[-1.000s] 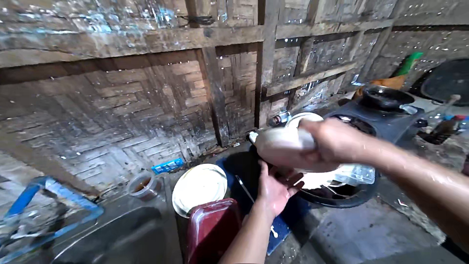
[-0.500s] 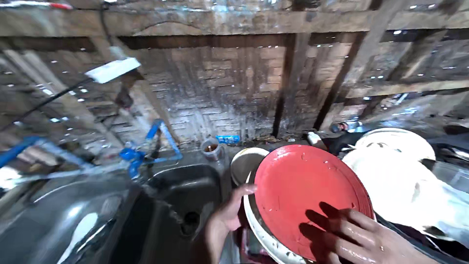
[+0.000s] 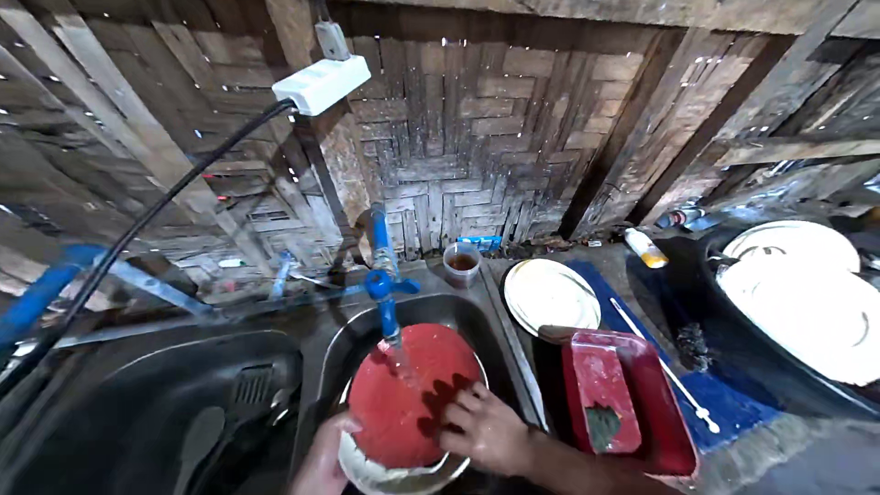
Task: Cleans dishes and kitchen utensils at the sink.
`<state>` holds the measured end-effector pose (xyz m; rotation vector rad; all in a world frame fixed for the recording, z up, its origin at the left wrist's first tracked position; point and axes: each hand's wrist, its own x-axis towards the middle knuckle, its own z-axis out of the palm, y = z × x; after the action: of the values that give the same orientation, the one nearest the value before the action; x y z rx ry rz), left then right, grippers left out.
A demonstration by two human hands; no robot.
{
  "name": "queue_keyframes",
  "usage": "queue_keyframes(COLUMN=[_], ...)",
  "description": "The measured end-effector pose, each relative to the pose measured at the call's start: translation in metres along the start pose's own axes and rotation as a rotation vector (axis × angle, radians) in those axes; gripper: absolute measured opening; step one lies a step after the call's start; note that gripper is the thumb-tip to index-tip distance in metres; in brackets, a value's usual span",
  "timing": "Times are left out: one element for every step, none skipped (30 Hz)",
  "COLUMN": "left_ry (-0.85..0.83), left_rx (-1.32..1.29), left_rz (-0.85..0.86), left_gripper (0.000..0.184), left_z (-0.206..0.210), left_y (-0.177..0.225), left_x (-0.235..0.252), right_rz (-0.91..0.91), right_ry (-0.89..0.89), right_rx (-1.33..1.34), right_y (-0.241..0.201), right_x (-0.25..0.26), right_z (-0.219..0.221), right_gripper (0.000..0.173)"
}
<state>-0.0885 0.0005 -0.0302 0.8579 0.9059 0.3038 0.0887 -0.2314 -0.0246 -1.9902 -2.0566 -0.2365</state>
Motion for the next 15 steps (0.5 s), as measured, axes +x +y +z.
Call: queue_keyframes(left_ry=[0.055, 0.087, 0.111, 0.131, 0.141, 0.15, 0.158, 0.173, 0.192, 0.221, 0.259, 0.287, 0.296, 0.289, 0.285], left_rx=[0.101, 0.176, 0.231, 0.28, 0.335, 0.387, 0.43, 0.447, 0.441, 0.426, 0.429, 0.471, 0.549, 0.648, 0.763], left_rz=[-0.013, -0.018, -0.013, 0.002, 0.026, 0.055, 0.079, 0.104, 0.129, 0.153, 0.175, 0.193, 0.199, 0.205, 0.231], left_gripper=[0.044, 0.059, 0.069, 0.075, 0.078, 0.079, 0.078, 0.077, 0.075, 0.07, 0.064, 0.058, 0.059, 0.061, 0.065], left_z=[-0.001, -0.002, -0.003, -0.004, -0.004, -0.004, -0.004, -0.005, -0.008, -0.009, -0.009, -0.008, -0.009, -0.01, -0.012], left_y=[-0.003, -0.01, -0.018, -0.027, -0.036, -0.045, -0.055, -0.066, -0.076, -0.085, -0.091, -0.094, -0.095, -0.095, -0.096], left_x=[0.019, 0.035, 0.049, 0.062, 0.073, 0.082, 0.09, 0.096, 0.099, 0.102, 0.105, 0.108, 0.109, 0.109, 0.109], right_rz=[0.067, 0.136, 0.205, 0.277, 0.354, 0.422, 0.487, 0.553, 0.609, 0.649, 0.67, 0.685, 0.697, 0.7, 0.69], right_ry=[-0.017, -0.043, -0.076, -0.117, -0.181, -0.253, -0.358, -0.497, -0.64, -0.75, -0.8, -0.8, -0.783, -0.779, -0.774], right_rx=[-0.02, -0.035, -0.042, -0.031, -0.003, 0.02, 0.066, 0.14, 0.231, 0.327, 0.399, 0.444, 0.484, 0.521, 0.559], right_y=[0.004, 0.005, 0.004, 0.003, 0.001, 0.0, -0.003, -0.006, -0.01, -0.014, -0.017, -0.021, -0.024, -0.024, -0.023], right_x=[-0.001, -0.004, -0.005, -0.006, -0.005, -0.005, -0.004, 0.0, 0.009, 0.022, 0.036, 0.053, 0.07, 0.088, 0.103], right_z=[0.025, 0.046, 0.063, 0.078, 0.09, 0.099, 0.103, 0.101, 0.096, 0.089, 0.081, 0.075, 0.069, 0.064, 0.061], right_gripper=[0.028, 0.03, 0.032, 0.036, 0.038, 0.039, 0.043, 0.048, 0.054, 0.058, 0.064, 0.068, 0.063, 0.055, 0.05])
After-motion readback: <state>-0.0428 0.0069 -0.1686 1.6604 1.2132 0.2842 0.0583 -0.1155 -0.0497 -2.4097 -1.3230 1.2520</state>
